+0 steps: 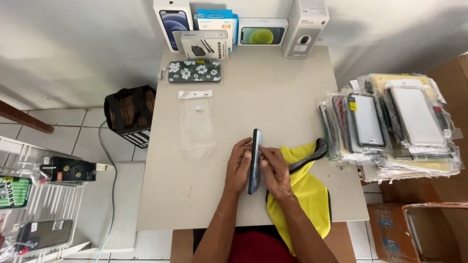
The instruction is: Cleaning phone cases with a cloth and placing them into plastic packaging sleeves.
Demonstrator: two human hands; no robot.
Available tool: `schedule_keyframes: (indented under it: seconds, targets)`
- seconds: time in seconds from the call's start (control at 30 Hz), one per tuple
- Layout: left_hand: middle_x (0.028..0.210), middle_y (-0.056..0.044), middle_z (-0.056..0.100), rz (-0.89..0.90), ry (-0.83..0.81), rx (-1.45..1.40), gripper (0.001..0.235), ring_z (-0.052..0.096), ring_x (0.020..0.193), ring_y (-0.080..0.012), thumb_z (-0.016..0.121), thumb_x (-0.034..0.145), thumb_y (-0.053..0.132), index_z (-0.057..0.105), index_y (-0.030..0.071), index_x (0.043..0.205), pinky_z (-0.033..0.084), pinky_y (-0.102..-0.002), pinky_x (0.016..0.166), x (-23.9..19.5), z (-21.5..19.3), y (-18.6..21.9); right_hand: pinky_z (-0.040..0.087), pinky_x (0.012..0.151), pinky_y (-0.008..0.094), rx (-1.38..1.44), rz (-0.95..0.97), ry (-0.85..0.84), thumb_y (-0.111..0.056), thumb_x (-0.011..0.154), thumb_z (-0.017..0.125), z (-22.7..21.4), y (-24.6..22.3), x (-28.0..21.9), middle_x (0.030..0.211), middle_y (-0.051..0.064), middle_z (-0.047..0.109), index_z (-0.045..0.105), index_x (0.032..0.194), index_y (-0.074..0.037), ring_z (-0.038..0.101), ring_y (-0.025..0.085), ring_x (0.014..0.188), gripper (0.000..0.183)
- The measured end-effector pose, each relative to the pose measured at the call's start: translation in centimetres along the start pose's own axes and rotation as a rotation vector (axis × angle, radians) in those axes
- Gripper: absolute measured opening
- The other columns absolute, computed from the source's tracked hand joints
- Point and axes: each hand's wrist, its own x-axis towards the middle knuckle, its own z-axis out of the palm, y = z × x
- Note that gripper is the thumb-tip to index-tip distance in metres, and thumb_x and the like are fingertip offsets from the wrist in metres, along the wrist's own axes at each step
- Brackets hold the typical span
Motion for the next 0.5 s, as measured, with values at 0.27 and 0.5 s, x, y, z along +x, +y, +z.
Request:
schedule_keyframes:
  seconds: [0.27,0.5]
  targets:
    - [0.130,-0.023,0.062,-0.056,-0.015,-0.108,0.035,0.060,0.122,-0.0323,0.053,0.106,0.026,0.071,-0.003,0.103,0.042,-0.049,0.108,-0.5,-0.2,-1.8,0.038,0.116,0.065,-0.095,0.512,-0.078,-0.017,0.088,0.077,0.2,-2.8,0.6,0.155,0.034,0.039,0.008,0.164,-0.012,0.043,0.054,0.140,0.103]
    - [0.085,-0.011,0.071,0.062,0.186,-0.099,0.011,0.066,0.076,-0.0198,0.069,0.090,-0.007,0.071,0.003,0.090,0.057,-0.033,0.072,-4.7,3.7,10.6,0.059,0.077,0.035,0.361,0.388,0.217,-0.002,0.092,0.066,-0.6,0.3,0.2,0.106,0.015,0.065,0.021,0.163,-0.005,0.068,0.022,0.094,0.084]
